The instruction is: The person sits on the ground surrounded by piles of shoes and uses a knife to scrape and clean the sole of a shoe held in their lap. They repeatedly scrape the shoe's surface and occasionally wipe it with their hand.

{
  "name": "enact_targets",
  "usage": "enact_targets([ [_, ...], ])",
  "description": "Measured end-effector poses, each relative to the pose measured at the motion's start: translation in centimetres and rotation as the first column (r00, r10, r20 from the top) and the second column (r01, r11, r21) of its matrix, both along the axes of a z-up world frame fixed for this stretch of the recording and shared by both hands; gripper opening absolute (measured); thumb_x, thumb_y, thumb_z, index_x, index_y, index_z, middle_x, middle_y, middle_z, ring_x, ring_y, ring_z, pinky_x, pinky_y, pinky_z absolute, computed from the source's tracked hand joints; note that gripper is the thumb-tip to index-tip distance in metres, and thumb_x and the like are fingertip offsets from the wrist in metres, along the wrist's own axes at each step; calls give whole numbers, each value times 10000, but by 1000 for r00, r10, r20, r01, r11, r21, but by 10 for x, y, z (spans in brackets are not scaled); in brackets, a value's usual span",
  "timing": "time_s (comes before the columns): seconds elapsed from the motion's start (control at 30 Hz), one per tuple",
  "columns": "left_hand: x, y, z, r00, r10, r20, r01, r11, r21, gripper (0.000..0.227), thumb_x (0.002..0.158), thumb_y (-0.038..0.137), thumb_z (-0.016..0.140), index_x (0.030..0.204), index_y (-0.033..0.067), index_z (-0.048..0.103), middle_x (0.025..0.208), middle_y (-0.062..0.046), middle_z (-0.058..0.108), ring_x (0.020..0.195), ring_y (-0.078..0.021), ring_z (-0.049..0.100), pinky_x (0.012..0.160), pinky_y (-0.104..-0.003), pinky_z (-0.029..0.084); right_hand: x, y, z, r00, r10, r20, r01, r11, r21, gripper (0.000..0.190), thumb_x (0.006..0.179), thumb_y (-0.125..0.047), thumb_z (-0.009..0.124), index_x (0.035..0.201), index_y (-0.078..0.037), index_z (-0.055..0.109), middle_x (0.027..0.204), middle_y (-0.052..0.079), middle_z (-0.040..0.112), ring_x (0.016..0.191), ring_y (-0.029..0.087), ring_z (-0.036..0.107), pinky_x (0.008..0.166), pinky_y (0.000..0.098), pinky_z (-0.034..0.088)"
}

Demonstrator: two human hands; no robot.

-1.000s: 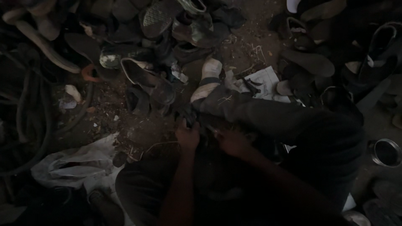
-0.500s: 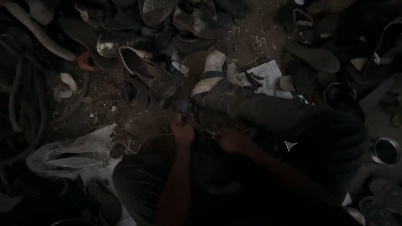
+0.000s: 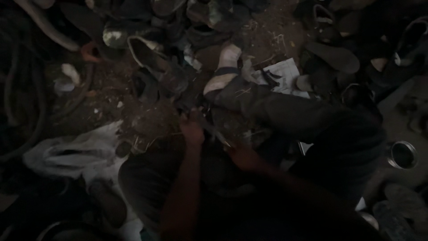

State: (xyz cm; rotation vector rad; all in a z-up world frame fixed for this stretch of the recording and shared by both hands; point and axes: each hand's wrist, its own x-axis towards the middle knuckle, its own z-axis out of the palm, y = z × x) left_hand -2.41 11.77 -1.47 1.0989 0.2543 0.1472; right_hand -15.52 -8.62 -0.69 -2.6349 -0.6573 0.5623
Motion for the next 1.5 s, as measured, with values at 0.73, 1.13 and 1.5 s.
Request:
enact_targets([
  [0.73, -13, -4, -31, 922, 83, 378, -385, 283, 878, 437, 1023, 267, 620, 1197, -134, 613, 1113, -250, 675, 972, -415, 664, 887, -502, 559, -70, 28, -29, 982, -90, -169, 150, 908, 391, 473, 780, -254, 781, 1127, 32, 634, 1039, 241, 645, 879, 377, 657, 701, 527, 563],
  [1.13, -10, 2, -64, 706, 66, 705, -705, -30, 709, 489, 945, 256, 641, 1205, -152, 576, 1161, -338, 608, 963, -531, 618, 873, -613, 520, -48, 78, -28, 994, -105, 17, 101, 981, 163, 277, 1030, -233, 506, 1142, -16, 638, 978, 179, 658, 796, 308, 621, 706, 485, 520],
  [1.5, 31, 67, 81, 972, 3, -233, 226, 232, 946, 1026, 769, 418, 855, 1504, -36, 302, 1424, -247, 512, 1243, -413, 545, 1011, -507, 484, -55, 18, -34, 988, -135, 75, 114, 966, 234, 433, 1025, -270, 544, 1331, 31, 599, 1113, 249, 674, 851, 366, 645, 747, 517, 525],
])
